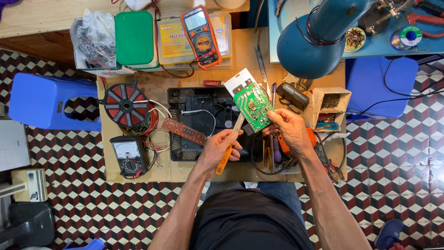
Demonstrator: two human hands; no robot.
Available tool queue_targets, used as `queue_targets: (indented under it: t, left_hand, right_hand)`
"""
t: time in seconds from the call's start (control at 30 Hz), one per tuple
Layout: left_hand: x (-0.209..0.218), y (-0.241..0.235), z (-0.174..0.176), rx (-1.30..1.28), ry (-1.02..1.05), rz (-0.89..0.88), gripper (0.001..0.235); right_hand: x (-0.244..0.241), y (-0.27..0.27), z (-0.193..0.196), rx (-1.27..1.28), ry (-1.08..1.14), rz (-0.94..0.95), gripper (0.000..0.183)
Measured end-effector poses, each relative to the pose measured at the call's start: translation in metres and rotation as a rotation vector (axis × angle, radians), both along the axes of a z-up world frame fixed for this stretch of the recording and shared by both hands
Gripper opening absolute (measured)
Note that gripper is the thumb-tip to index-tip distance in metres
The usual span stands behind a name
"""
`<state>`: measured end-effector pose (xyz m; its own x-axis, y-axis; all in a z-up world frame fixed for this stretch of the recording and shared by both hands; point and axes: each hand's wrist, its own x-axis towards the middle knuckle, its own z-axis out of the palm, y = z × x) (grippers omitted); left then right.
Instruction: The person uses a hot air gun and a flat tool to work on a circuit board with a heatsink, repeatedly heating and scraping components. They flip the board to access both sides and continue applying heat and scraping motions throughout the clip.
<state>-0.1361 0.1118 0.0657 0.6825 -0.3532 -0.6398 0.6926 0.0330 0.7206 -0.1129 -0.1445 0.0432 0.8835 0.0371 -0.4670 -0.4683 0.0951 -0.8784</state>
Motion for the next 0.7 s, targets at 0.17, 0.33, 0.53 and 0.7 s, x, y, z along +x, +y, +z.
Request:
queue_targets:
  t: [0.17,0.33,0.53,0.7]
  left_hand:
    - [0.002,0.000,-0.005,0.028,-0.025,0.025,0.043]
    - [0.007,0.002,-0.003,0.078,-0.026,-0.014,0.040]
    - [0.007,-0.003,0.006,0.162,-0.043,0.008,0.037]
    - [0.010,-0.015,0.011,0.293,-0.060,0.050,0.036]
  right_hand:
    - [0.003,0.002,0.002,0.014,0.009,0.043,0.027]
    - [0.004,-0.003,0.004,0.000,0.036,0.076,0.029]
    - [0.006,0.006,0.014,-0.005,0.068,0.040,0.030]
    - [-0.047,-0.005,0.028,-0.219,0.030,-0.189,0.037]
